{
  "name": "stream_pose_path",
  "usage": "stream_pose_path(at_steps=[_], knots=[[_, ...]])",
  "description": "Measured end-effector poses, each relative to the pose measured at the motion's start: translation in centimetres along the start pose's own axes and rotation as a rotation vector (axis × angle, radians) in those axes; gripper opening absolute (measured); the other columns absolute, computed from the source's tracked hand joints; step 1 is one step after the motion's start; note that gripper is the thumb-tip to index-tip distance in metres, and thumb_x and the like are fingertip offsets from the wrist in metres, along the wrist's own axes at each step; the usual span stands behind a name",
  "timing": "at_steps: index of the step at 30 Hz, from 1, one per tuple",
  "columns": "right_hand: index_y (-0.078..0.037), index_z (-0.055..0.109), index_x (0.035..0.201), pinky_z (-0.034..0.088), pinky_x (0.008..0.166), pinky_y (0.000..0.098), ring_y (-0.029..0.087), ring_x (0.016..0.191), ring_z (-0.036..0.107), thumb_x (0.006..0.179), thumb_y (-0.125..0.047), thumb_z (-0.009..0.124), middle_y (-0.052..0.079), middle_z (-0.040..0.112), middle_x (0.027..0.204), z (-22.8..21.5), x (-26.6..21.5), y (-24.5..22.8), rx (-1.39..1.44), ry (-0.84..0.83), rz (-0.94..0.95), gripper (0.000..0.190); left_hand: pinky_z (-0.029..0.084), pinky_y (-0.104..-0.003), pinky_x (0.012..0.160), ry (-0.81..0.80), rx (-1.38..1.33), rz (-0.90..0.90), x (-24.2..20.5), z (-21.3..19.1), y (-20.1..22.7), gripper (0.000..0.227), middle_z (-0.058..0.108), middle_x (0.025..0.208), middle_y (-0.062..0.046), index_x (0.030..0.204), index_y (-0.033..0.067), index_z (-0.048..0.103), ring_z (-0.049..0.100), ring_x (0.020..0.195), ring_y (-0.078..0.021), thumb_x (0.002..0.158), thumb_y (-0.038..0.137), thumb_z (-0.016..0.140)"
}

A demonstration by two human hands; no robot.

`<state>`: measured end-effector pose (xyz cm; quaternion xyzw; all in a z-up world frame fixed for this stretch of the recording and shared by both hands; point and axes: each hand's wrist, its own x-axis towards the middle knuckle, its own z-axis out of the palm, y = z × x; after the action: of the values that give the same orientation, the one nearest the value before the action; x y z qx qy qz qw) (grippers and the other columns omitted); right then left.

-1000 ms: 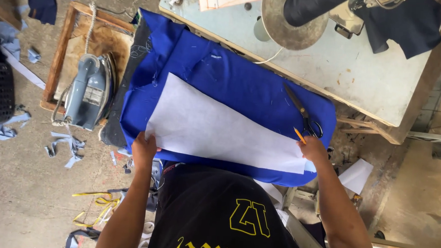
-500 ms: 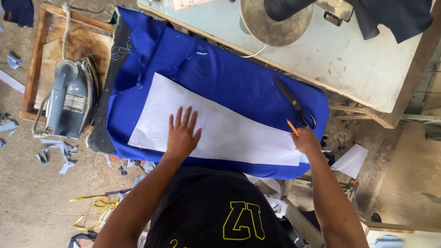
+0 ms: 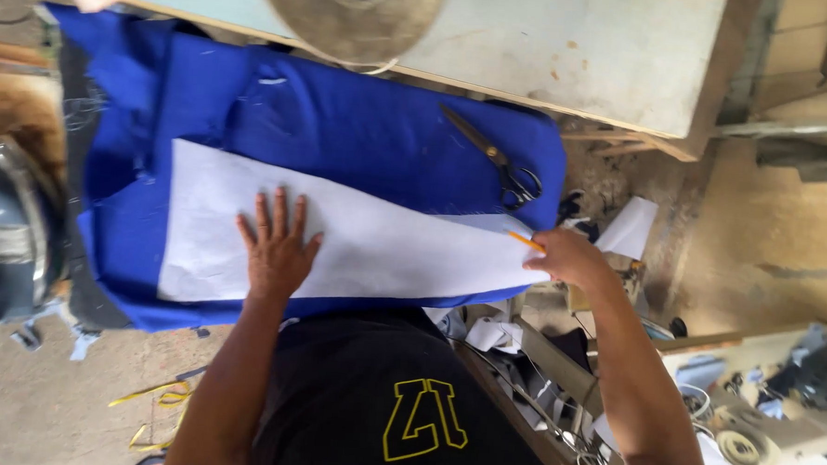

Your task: The person places a white paper pattern on a blue fabric piece and uses a pencil to trace the outline. They then use an iron to press the fabric and pattern, followed by cutting the fabric with scissors along the traced lines.

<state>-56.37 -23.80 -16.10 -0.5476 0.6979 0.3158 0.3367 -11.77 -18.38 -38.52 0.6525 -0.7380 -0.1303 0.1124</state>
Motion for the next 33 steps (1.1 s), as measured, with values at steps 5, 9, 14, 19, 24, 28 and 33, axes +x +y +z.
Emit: stream_pose_path(at_steps=[5,9,14,19,24,28,33], knots=[[-0.024,0.076,0.109,0.064,0.082,0.0503,0.036,0.09,0.08,0.096,-0.032,0.068,0.005,0.081,0.091,3.1,-10.4,0.5,0.01,0.176,-0.245,0.017,0.016,-0.081,0.12,0.016,0.007,0.027,0.0,-0.2,0.2,0.074,0.034,0.176,-0.023,0.167,0.0163,0.048,0.024,0.16,-0.053,0.103,0.053,0.056],[-0.018,0.073,0.101,0.058,0.043,0.0301,0.015,0.058,0.072,0.099,-0.024,0.071,-0.001,0.077,0.084,5.9,-13.9,-0.8,-0.01,0.209,-0.373,0.007,0.024,-0.087,0.113,0.017,0.037,0.104,0.4,-1.0,0.7,0.078,0.031,0.174,-0.031,0.172,0.0101,0.034,0.026,0.156,-0.0608,0.11,0.057,0.043],[-0.024,0.073,0.127,0.064,0.068,0.0329,0.017,0.085,0.078,0.104,-0.059,0.043,-0.002,0.08,0.11,5.7,-7.7,4.4,0.108,0.184,-0.221,0.051,0.018,-0.089,0.114,-0.018,0.024,0.12,0.3,-1.3,0.9,0.082,0.016,0.177,-0.029,0.174,0.0137,0.016,0.016,0.158,-0.0609,0.111,0.058,0.042],[-0.014,0.064,0.089,0.038,0.052,0.0363,0.018,0.06,0.055,0.104,-0.039,0.068,0.001,0.059,0.07,8.1,4.1,9.1,0.206,0.306,-0.122,0.03,0.023,-0.09,0.108,0.062,0.059,0.175,0.5,-2.1,1.8,0.078,0.042,0.166,-0.046,0.167,-0.0063,0.048,0.032,0.148,-0.0728,0.116,0.052,0.042],[-0.011,0.061,0.09,0.042,0.06,0.0436,0.024,0.071,0.058,0.103,-0.043,0.065,0.006,0.062,0.08,12.1,13.1,10.0,0.376,0.372,-0.045,0.035,0.029,-0.09,0.104,0.093,0.119,0.216,0.9,-2.1,2.1,0.076,0.046,0.164,-0.047,0.165,-0.0075,0.053,0.039,0.144,-0.0751,0.117,0.051,0.042],[-0.007,0.068,0.113,0.055,0.072,0.0582,0.041,0.087,0.069,0.097,-0.035,0.077,0.013,0.059,0.12,17.0,16.8,10.4,0.341,0.647,-0.042,0.034,0.03,-0.091,0.104,0.049,0.129,0.219,1.0,-2.7,2.5,0.077,0.04,0.165,-0.048,0.166,-0.0094,0.05,0.035,0.144,-0.0745,0.118,0.05,0.04],[-0.01,0.062,0.111,0.053,0.069,0.0605,0.044,0.088,0.068,0.101,-0.03,0.07,0.014,0.065,0.111,18.7,16.6,10.2,0.377,0.614,-0.018,0.024,0.017,-0.089,0.112,-0.054,0.107,0.154,0.4,-1.5,1.4,0.078,0.02,0.172,-0.039,0.173,0.0087,0.017,0.019,0.152,-0.0685,0.115,0.058,0.035]])
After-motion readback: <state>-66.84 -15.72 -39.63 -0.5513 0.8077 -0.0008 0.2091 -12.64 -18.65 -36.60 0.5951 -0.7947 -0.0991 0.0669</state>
